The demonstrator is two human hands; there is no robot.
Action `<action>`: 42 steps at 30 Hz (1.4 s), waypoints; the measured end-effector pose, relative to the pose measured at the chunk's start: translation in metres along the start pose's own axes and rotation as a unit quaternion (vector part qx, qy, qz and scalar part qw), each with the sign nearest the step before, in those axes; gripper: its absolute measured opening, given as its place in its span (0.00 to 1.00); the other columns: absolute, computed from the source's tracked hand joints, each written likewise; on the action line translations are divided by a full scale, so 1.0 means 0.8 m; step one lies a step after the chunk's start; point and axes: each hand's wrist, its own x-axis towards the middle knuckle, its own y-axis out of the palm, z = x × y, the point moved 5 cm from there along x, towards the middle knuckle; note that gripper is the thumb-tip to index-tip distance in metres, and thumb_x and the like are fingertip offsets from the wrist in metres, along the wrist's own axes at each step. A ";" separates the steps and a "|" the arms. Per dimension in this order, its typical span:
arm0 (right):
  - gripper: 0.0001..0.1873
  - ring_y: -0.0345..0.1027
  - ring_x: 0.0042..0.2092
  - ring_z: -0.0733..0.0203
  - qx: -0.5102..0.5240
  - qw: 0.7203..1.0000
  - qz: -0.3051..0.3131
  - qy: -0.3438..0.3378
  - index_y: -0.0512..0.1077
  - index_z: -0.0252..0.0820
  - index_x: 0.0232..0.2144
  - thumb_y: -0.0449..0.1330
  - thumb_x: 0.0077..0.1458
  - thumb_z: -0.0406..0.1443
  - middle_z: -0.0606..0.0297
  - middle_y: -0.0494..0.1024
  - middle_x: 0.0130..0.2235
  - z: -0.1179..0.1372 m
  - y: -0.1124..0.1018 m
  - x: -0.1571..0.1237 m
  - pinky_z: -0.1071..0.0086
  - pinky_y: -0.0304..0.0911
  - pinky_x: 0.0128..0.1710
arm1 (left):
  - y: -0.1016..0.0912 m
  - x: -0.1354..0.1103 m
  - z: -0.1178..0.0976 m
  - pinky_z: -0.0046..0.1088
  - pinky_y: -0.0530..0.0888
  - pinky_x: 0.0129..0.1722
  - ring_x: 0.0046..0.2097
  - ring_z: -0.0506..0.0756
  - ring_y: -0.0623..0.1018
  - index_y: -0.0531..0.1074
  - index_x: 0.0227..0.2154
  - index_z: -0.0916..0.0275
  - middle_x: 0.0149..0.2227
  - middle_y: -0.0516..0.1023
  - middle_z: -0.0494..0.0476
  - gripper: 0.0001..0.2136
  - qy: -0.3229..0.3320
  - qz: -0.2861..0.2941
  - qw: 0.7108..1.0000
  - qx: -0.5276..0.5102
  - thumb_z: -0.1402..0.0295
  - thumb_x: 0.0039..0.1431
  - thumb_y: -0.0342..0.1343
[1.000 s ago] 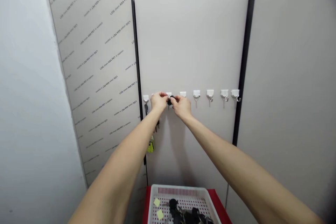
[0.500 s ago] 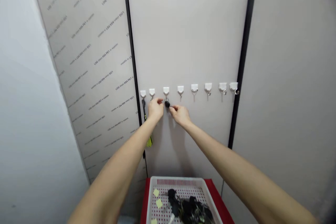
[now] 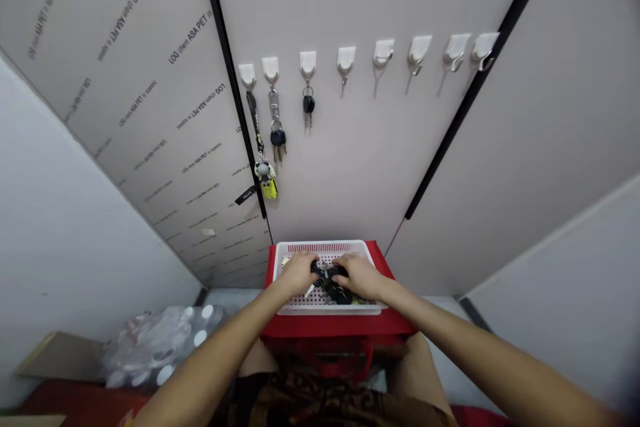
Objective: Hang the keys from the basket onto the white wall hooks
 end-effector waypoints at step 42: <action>0.07 0.54 0.20 0.72 0.452 0.842 -0.294 0.011 0.62 0.36 0.16 0.50 0.36 0.36 0.71 0.62 0.16 0.037 -0.206 0.056 0.77 0.52 0.19 | -0.203 0.079 -0.101 0.17 0.55 0.14 0.14 0.42 0.59 0.61 0.17 0.66 0.11 0.58 0.43 0.04 -0.068 -0.160 0.863 -0.474 0.80 0.35 0.46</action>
